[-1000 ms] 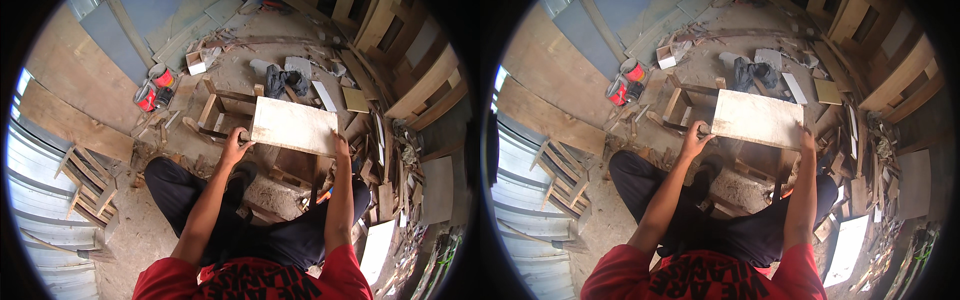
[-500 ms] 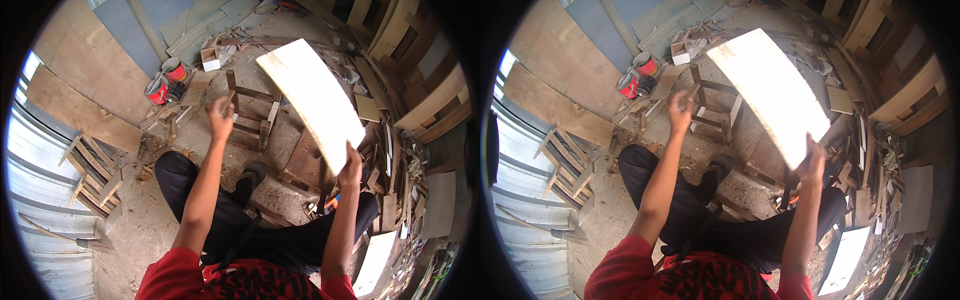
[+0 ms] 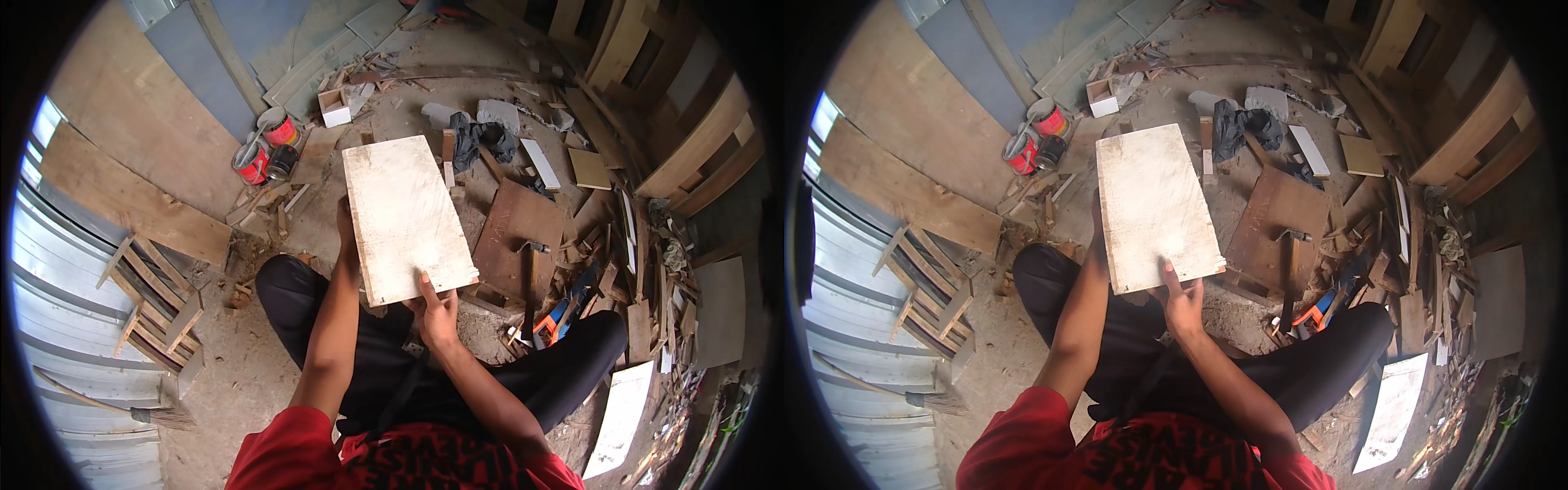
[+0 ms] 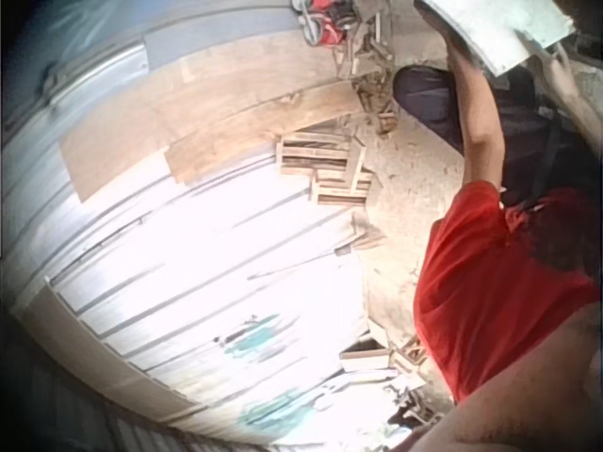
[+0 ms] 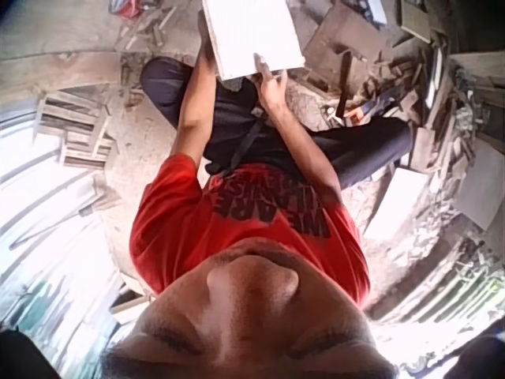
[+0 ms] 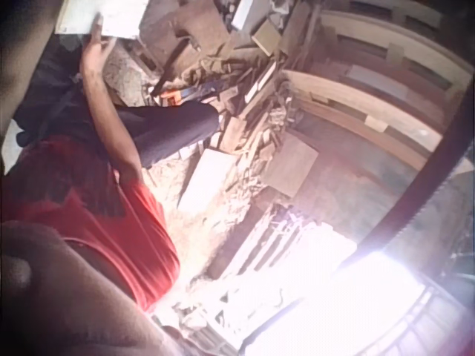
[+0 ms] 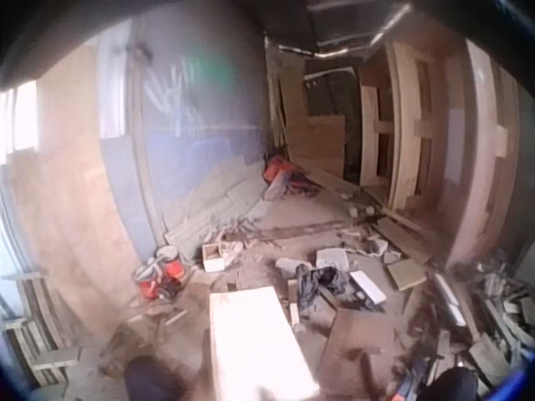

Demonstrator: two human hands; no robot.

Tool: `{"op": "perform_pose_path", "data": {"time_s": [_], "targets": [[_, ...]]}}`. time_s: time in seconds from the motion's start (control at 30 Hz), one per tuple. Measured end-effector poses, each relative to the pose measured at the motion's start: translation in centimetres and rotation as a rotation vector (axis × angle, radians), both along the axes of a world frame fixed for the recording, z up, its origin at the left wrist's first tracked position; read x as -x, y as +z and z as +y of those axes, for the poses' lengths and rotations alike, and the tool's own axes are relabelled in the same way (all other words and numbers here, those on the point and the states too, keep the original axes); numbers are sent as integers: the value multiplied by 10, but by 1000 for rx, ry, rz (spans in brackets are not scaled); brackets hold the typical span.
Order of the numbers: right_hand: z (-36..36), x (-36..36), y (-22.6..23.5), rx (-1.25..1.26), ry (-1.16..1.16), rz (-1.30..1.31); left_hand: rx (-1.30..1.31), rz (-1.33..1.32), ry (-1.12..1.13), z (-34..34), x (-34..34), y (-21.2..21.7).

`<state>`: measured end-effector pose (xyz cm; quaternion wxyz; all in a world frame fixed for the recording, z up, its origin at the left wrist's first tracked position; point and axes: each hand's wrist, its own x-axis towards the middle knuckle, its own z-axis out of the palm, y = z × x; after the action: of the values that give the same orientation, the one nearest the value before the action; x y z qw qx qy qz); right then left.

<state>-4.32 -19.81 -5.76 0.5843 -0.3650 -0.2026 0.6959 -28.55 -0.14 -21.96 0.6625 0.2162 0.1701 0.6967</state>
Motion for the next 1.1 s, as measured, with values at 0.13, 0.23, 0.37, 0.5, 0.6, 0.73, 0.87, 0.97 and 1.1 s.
{"op": "perform_pose_path", "data": {"time_s": [0.13, 0.23, 0.37, 0.5, 0.6, 0.73, 0.87, 0.97, 1.1], "targets": [[22, 17, -2, -19, -59, -21, -144, -260, -144, -23, -52, 9], [42, 12, -12, -12, -113, -24, 30, 86, 95, -34, -66, 27], [71, -20, -62, -113, -67, -26, 463, 401, 425, -30, -55, 59], [66, -38, -54, -28, -56, -29, 589, 237, 585, -23, -62, 87], [60, -37, -62, -38, -103, -43, 676, 667, 632, -14, -82, 99], [63, -28, -72, -65, -157, -40, 575, 956, 569, 8, -69, 106], [51, -35, -60, 47, -165, -68, 585, 1019, 396, 13, -63, 133], [30, -27, -47, 87, -153, -81, 506, 1048, 316, 23, -27, 120], [0, -42, -70, 51, -194, -184, 413, 1055, 145, 28, -16, 108]]}}
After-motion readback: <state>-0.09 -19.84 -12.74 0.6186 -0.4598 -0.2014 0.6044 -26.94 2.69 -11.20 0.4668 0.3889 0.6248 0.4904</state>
